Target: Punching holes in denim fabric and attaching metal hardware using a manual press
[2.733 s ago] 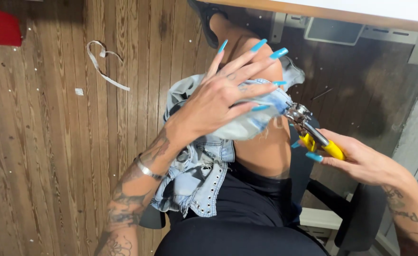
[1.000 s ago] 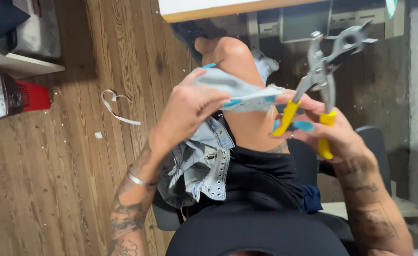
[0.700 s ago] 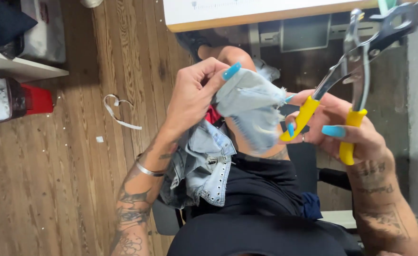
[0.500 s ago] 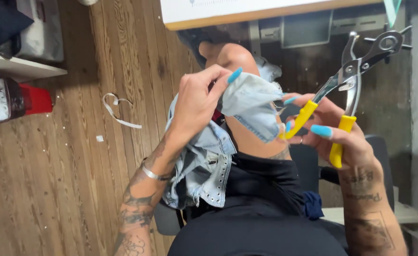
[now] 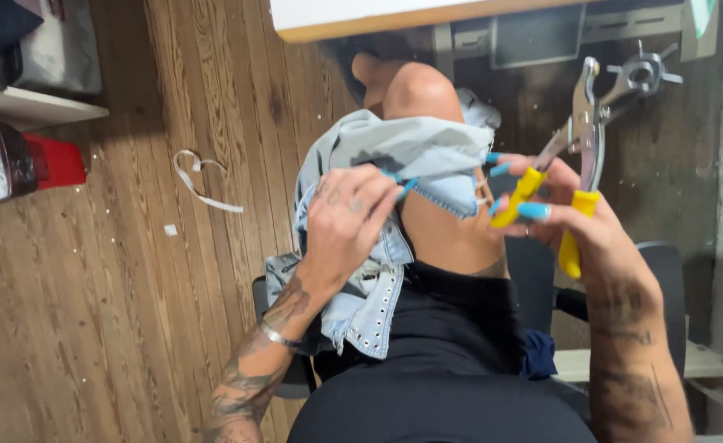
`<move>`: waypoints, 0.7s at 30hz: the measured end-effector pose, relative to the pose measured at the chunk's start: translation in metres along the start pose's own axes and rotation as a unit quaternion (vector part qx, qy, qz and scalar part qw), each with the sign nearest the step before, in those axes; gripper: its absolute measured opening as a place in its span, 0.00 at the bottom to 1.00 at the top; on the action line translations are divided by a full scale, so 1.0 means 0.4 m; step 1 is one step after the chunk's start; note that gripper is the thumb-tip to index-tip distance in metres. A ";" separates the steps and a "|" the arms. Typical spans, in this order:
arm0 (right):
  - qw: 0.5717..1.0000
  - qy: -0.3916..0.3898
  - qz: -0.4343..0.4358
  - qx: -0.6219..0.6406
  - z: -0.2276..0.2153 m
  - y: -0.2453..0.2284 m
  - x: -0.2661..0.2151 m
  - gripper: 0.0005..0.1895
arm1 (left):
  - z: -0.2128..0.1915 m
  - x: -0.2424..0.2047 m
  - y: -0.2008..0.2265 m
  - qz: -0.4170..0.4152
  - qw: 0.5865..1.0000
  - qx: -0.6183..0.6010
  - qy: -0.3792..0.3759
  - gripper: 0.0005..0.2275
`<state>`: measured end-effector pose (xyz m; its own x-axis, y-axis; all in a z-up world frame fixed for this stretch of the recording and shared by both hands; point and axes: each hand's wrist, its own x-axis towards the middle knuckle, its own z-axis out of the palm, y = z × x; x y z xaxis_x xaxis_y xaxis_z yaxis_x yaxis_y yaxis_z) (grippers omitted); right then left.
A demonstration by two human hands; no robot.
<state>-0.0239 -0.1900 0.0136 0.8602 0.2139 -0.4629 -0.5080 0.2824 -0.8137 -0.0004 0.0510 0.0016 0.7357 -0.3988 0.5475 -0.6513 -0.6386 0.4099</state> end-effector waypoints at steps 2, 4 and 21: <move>1.000 0.011 0.002 -0.001 0.000 -0.004 0.018 0.23 | 0.024 -0.004 -0.011 -0.043 0.999 -0.012 0.014 0.07; 0.999 -0.011 0.015 0.026 -0.003 -0.010 0.034 0.27 | 0.045 0.011 -0.030 -0.077 0.995 -0.052 -0.048 0.12; 0.998 -0.015 -0.042 0.046 0.015 -0.005 0.004 0.23 | 0.128 0.129 -0.150 0.021 0.975 -0.195 -0.101 0.10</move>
<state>-0.0218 -0.1846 0.0168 0.8990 0.2142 -0.3820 -0.4371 0.3842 -0.8132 0.0862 0.0349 -0.0322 0.7034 -0.5658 0.4302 -0.6734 -0.3367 0.6582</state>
